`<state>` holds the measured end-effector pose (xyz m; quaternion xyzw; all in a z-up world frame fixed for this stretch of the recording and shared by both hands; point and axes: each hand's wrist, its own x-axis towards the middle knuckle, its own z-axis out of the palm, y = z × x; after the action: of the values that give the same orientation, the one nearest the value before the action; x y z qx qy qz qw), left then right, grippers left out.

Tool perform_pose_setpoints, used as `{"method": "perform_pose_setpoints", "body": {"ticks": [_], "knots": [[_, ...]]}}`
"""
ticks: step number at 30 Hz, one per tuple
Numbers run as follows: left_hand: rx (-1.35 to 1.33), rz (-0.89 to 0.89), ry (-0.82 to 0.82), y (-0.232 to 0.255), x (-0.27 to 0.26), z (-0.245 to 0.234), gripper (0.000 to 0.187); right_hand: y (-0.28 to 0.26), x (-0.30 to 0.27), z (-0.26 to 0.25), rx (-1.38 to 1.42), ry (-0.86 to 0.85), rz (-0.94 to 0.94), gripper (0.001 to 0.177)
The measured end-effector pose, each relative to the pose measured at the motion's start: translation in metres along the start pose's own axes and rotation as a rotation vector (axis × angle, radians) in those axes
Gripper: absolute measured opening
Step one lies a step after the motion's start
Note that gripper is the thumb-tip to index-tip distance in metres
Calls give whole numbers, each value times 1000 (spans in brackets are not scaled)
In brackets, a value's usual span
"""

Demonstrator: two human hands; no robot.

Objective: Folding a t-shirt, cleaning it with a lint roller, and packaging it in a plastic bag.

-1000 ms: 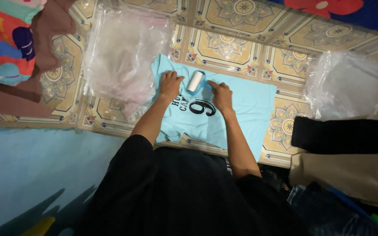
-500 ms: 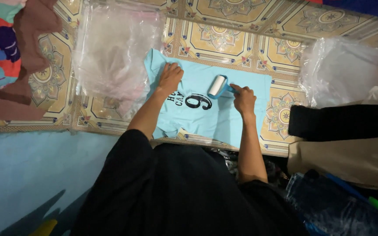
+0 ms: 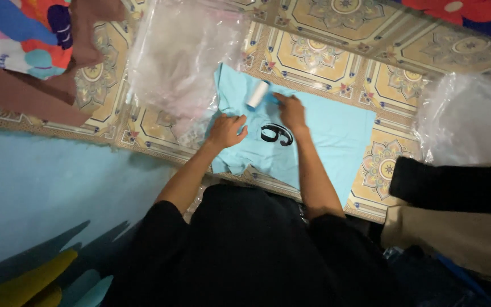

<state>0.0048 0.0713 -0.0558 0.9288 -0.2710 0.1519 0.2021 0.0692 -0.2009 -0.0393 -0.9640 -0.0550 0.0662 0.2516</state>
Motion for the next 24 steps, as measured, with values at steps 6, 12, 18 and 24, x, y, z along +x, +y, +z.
{"method": "perform_pose_setpoints", "body": {"ticks": [6,12,18,24], "knots": [[22,-36,-67,8,10,-11,15,-83,9,4,47,13,-160,55],[-102,-149,-213,-8,-22,17,19,-7,-16,-20,-209,-168,58,59],[-542,-453,-588,3,-14,-35,37,-9,7,-15,-47,-228,112,58],[-663,-555,-897,-11,14,-72,31,-101,7,24,35,-70,-125,63]]}}
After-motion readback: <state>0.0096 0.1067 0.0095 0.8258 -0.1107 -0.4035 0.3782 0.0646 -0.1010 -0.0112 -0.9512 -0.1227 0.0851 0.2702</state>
